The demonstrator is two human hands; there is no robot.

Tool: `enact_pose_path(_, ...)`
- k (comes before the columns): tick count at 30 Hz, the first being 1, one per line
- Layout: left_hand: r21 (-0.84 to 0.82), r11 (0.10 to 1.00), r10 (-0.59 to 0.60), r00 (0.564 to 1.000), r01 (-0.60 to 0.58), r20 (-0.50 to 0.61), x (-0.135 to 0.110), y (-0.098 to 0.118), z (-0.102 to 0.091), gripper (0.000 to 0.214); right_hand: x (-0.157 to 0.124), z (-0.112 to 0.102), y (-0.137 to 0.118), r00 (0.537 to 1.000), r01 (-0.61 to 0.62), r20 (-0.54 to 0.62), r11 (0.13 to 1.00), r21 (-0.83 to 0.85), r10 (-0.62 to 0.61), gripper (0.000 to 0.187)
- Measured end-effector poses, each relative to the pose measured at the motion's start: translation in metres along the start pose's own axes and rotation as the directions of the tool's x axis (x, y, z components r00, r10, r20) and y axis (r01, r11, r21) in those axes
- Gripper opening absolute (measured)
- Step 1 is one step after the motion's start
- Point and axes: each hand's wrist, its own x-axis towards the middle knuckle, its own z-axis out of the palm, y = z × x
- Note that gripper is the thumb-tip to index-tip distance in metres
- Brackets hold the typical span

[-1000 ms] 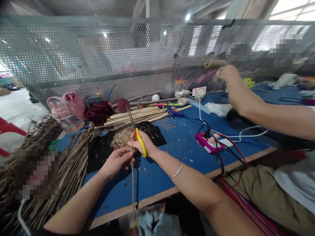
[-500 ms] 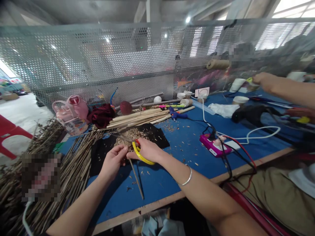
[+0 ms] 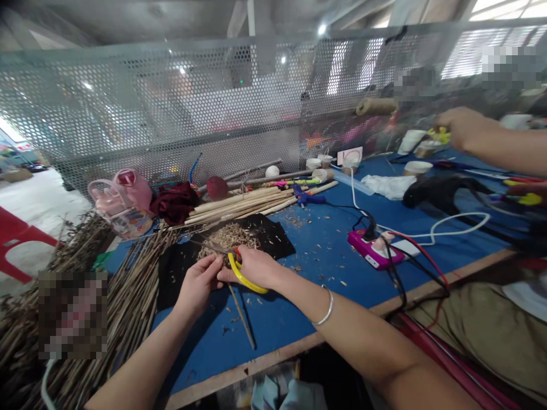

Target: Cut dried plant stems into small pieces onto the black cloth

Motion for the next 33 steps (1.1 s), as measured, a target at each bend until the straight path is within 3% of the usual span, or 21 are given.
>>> enact_pose_path(9,-0.026,1.000,0.000,1.000,0.000,-0.002,-0.001,-0.001,0.002,0.033,0.000,0.005,-0.003,0.997,-0.083,0.003,0.990,-0.111,0.083,0.054)
enact_pose_path(18,-0.052,0.999,0.012,0.999,-0.010,0.037,-0.004,0.001,0.005,0.032,-0.001,0.000,-0.007,0.999,-0.042,-0.025,0.998,-0.055,0.041,0.060)
enact_pose_path(25,-0.006,0.999,0.045,0.999,-0.045,0.003,-0.002,-0.002,0.005,0.033,-0.003,0.004,-0.012,0.995,-0.091,0.021,0.974,-0.208,0.097,0.064)
enact_pose_path(33,0.036,0.997,-0.068,0.993,0.072,-0.094,0.003,-0.012,0.001,0.031,0.003,0.007,-0.006,0.981,-0.157,0.068,0.951,-0.266,0.181,0.065)
